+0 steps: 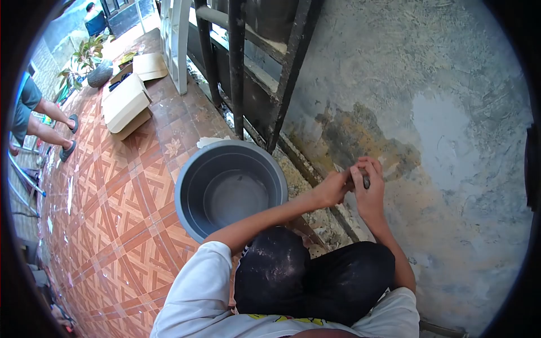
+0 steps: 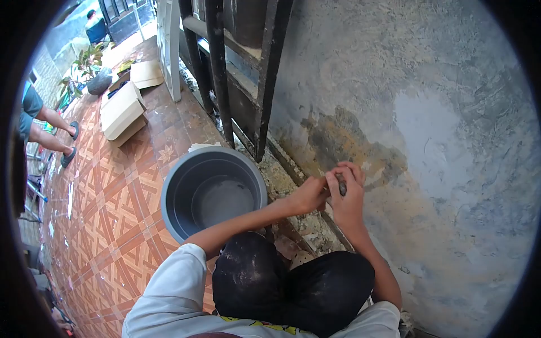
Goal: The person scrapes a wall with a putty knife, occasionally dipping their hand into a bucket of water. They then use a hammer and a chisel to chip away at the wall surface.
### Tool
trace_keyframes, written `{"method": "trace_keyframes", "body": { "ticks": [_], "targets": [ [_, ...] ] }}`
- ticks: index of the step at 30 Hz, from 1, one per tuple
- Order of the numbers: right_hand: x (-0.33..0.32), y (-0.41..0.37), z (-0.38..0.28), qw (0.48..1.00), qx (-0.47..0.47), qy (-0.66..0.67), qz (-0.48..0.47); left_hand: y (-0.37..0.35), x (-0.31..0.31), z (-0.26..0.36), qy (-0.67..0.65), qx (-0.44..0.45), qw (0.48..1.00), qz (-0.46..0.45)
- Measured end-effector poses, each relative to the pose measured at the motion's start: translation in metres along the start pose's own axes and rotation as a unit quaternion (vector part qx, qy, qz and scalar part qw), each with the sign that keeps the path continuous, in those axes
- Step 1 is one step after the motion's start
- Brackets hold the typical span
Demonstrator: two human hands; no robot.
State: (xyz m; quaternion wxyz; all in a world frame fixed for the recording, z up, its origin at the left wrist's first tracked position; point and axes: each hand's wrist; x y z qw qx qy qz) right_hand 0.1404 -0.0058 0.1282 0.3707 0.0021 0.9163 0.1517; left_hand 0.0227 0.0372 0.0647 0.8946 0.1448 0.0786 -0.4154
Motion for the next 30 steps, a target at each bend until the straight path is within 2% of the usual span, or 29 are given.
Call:
{"method": "trace_keyframes", "body": {
  "ticks": [1, 2, 5, 8, 10, 12, 14, 15, 17, 20, 23, 26, 29, 30],
  "targets": [
    [-0.004, -0.003, 0.000, 0.999, 0.031, -0.007, 0.003, 0.004, 0.009, -0.012, 0.070, 0.041, 0.997, 0.017],
    [-0.013, -0.006, 0.000, 0.997, 0.064, -0.022, -0.038, 0.006, 0.015, -0.025, 0.138, 0.082, 0.986, 0.033],
    [-0.030, -0.023, 0.016, 0.972, 0.177, -0.041, -0.147, -0.002, 0.011, -0.029, 0.316, -0.001, 0.945, -0.085],
    [-0.022, -0.040, 0.054, 0.951, 0.183, -0.077, -0.236, 0.002, 0.014, -0.027, 0.422, 0.023, 0.897, -0.126],
    [-0.015, -0.035, 0.066, 0.922, 0.248, -0.012, -0.297, 0.010, 0.015, -0.026, 0.429, 0.010, 0.887, -0.169],
    [-0.004, -0.033, 0.099, 0.921, 0.224, 0.077, -0.308, 0.014, 0.015, -0.031, 0.402, -0.016, 0.890, -0.216],
    [0.004, -0.023, 0.092, 0.865, 0.338, 0.162, -0.335, 0.012, 0.008, -0.045, 0.360, -0.041, 0.906, -0.219],
    [0.014, -0.027, 0.101, 0.908, 0.285, 0.058, -0.301, 0.005, 0.006, -0.054, 0.343, -0.043, 0.916, -0.204],
    [0.041, -0.041, 0.127, 0.948, 0.157, -0.150, -0.233, -0.019, -0.008, -0.034, 0.201, -0.097, 0.965, -0.135],
    [0.046, -0.036, 0.101, 0.946, 0.204, -0.100, -0.233, -0.045, -0.022, -0.040, 0.223, -0.083, 0.971, -0.014],
    [0.054, -0.032, 0.117, 0.920, 0.292, -0.129, -0.225, -0.046, -0.028, -0.048, 0.235, -0.111, 0.964, -0.053],
    [0.064, -0.030, 0.153, 0.925, 0.273, -0.125, -0.232, -0.042, -0.026, -0.042, 0.255, -0.169, 0.946, -0.106],
    [0.078, -0.025, 0.148, 0.949, 0.213, -0.132, -0.193, -0.046, -0.023, -0.051, 0.286, -0.188, 0.933, -0.113],
    [0.079, -0.022, 0.146, 0.941, 0.241, -0.137, -0.196, -0.047, -0.022, -0.053, 0.282, -0.181, 0.936, -0.105]
  ]
}}
Point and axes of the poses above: each hand's wrist, its own y-axis towards the middle knuckle, its own x-axis out of the palm, z = x × y, and after that the axes turned 12 degrees about -z, right-handed
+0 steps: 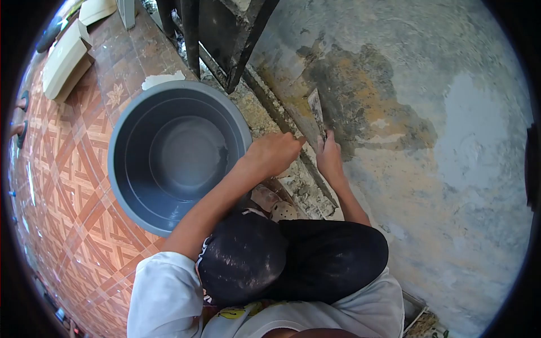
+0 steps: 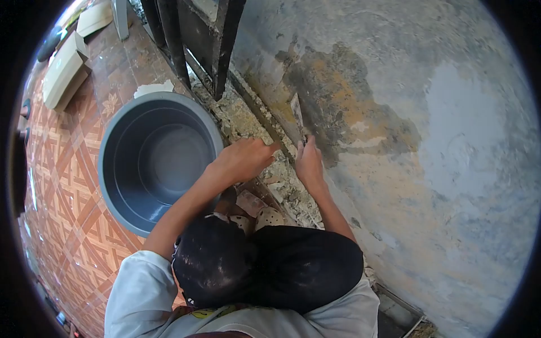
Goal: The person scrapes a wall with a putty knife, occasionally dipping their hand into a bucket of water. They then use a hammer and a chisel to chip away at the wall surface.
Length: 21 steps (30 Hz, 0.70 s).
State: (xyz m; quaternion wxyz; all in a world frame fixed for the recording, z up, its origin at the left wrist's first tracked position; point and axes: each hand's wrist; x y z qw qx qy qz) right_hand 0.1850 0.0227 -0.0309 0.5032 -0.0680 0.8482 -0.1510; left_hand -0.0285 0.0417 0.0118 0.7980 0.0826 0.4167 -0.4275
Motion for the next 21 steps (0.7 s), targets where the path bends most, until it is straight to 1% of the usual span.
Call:
{"method": "trace_keyframes", "body": {
  "ticks": [3, 6, 9, 12, 15, 16, 19, 21],
  "targets": [
    [0.016, -0.005, 0.001, 0.999, 0.046, 0.021, 0.004, -0.001, 0.000, -0.002, -0.011, 0.012, 1.000, 0.020],
    [0.037, 0.009, 0.001, 0.995, 0.090, 0.026, 0.017, -0.002, -0.001, -0.004, -0.014, 0.010, 1.000, 0.022],
    [0.037, 0.034, -0.008, 0.998, 0.051, 0.018, 0.030, -0.002, 0.000, -0.004, -0.026, 0.011, 0.999, 0.016],
    [0.068, 0.014, -0.010, 0.987, 0.074, 0.116, 0.081, -0.002, -0.006, -0.007, -0.039, 0.019, 0.998, 0.038],
    [0.083, 0.025, -0.009, 0.976, 0.074, 0.178, 0.099, -0.004, -0.002, -0.006, -0.047, 0.015, 0.998, 0.045],
    [0.082, 0.023, -0.014, 0.970, 0.086, 0.206, 0.092, -0.003, 0.000, -0.007, -0.042, 0.016, 0.998, 0.044],
    [0.085, 0.024, -0.013, 0.973, 0.082, 0.191, 0.099, 0.001, 0.005, -0.011, -0.034, 0.011, 0.999, 0.030],
    [0.072, 0.031, -0.005, 0.989, 0.063, 0.101, 0.091, 0.001, 0.005, -0.009, -0.037, 0.015, 0.999, 0.018]
  ]
}}
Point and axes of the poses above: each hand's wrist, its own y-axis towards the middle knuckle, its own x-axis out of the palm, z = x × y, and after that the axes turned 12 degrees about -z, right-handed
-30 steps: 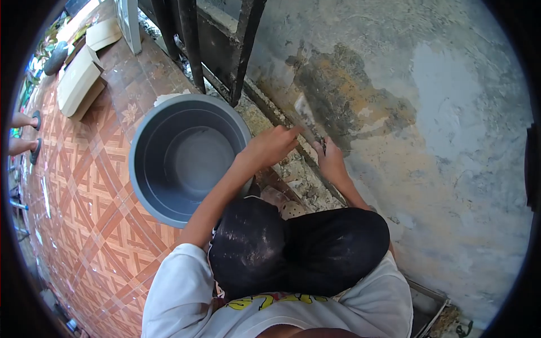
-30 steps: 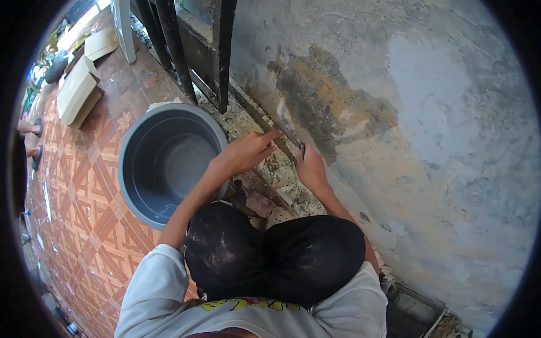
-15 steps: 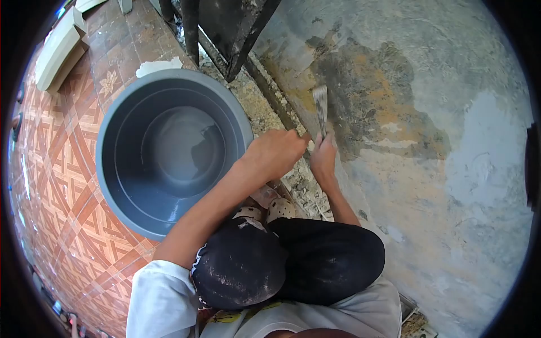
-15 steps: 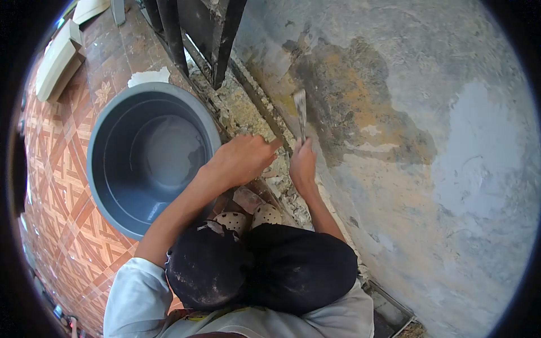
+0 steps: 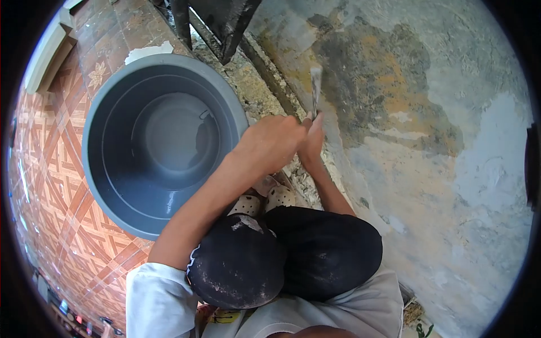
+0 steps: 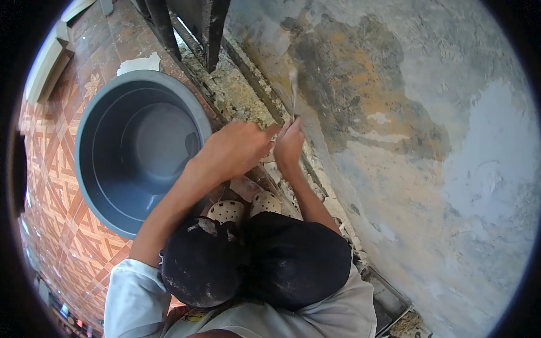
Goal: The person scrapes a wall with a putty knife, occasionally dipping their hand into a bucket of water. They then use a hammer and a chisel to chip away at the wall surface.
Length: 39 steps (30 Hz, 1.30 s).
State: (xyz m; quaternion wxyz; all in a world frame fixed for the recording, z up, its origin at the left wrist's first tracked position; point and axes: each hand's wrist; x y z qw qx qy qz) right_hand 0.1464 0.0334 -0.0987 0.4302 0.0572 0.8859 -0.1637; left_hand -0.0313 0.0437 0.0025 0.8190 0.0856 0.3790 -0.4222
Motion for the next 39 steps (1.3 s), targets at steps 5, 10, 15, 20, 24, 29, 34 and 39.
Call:
{"method": "trace_keyframes", "body": {
  "ticks": [5, 10, 15, 20, 24, 29, 34, 39],
  "targets": [
    [-0.016, -0.001, -0.006, 1.000, -0.020, -0.015, -0.014, -0.003, -0.010, 0.005, -0.015, -0.007, 1.000, 0.016],
    [-0.017, -0.010, -0.021, 0.985, -0.030, 0.139, -0.097, -0.003, -0.003, 0.000, 0.003, 0.008, 1.000, 0.029],
    [-0.029, 0.015, 0.013, 0.995, -0.034, -0.023, -0.089, -0.003, -0.003, 0.001, -0.010, 0.010, 0.999, 0.049],
    [-0.031, 0.004, -0.002, 0.997, 0.002, -0.022, -0.074, -0.005, -0.005, 0.002, -0.019, 0.006, 0.999, 0.047],
    [-0.031, 0.020, -0.003, 0.996, 0.001, -0.059, -0.072, -0.003, -0.005, 0.002, -0.013, -0.004, 0.999, 0.030],
    [-0.017, 0.016, -0.002, 0.998, 0.017, -0.019, -0.049, -0.004, -0.009, 0.003, -0.018, -0.002, 0.999, 0.030],
    [-0.015, 0.011, 0.011, 0.998, 0.028, -0.053, -0.031, -0.004, -0.006, 0.006, -0.025, -0.009, 1.000, 0.004],
    [-0.016, 0.023, -0.004, 0.998, 0.008, -0.049, -0.049, -0.003, -0.007, 0.005, -0.030, -0.010, 0.999, 0.010]
  ]
}}
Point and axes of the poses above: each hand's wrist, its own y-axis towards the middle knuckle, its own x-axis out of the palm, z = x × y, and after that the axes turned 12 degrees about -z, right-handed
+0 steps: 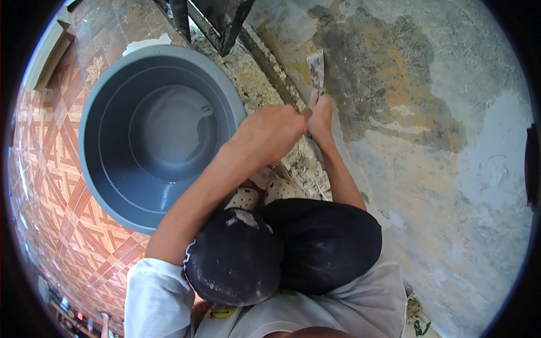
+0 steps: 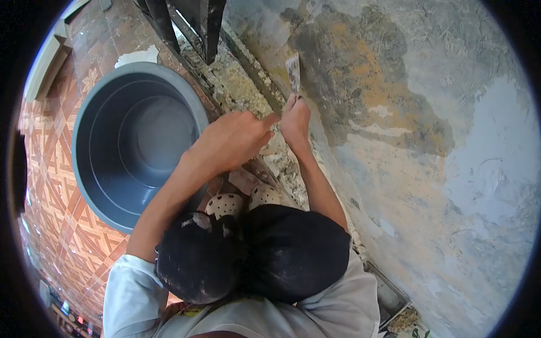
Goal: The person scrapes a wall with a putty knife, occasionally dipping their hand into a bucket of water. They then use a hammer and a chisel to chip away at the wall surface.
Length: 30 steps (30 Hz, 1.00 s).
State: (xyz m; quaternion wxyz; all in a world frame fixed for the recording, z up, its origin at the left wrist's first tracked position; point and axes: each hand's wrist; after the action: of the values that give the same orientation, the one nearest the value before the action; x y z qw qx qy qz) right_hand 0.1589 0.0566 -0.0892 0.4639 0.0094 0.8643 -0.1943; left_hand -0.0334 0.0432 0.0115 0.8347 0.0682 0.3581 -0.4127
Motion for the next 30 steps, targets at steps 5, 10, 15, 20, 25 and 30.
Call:
{"method": "trace_keyframes", "body": {
  "ticks": [5, 10, 15, 20, 25, 30],
  "targets": [
    [0.019, 0.002, 0.007, 0.998, 0.018, 0.058, 0.012, -0.001, -0.003, -0.006, -0.001, 0.007, 1.000, 0.014],
    [0.008, 0.008, -0.007, 0.997, 0.005, 0.072, 0.019, -0.001, 0.000, -0.004, -0.009, 0.017, 1.000, 0.016],
    [0.013, 0.013, -0.011, 1.000, 0.018, -0.006, 0.023, 0.002, 0.000, -0.006, 0.003, 0.007, 1.000, 0.009],
    [0.034, 0.006, 0.015, 0.986, 0.034, 0.157, 0.040, -0.001, -0.003, -0.007, -0.010, 0.018, 0.999, 0.038],
    [0.024, 0.006, 0.002, 0.997, 0.031, 0.055, 0.052, 0.001, 0.004, -0.003, -0.020, 0.018, 0.999, 0.027],
    [0.015, 0.018, -0.015, 0.997, 0.034, 0.055, 0.044, 0.001, -0.001, -0.006, -0.020, 0.007, 0.999, 0.029]
  ]
}}
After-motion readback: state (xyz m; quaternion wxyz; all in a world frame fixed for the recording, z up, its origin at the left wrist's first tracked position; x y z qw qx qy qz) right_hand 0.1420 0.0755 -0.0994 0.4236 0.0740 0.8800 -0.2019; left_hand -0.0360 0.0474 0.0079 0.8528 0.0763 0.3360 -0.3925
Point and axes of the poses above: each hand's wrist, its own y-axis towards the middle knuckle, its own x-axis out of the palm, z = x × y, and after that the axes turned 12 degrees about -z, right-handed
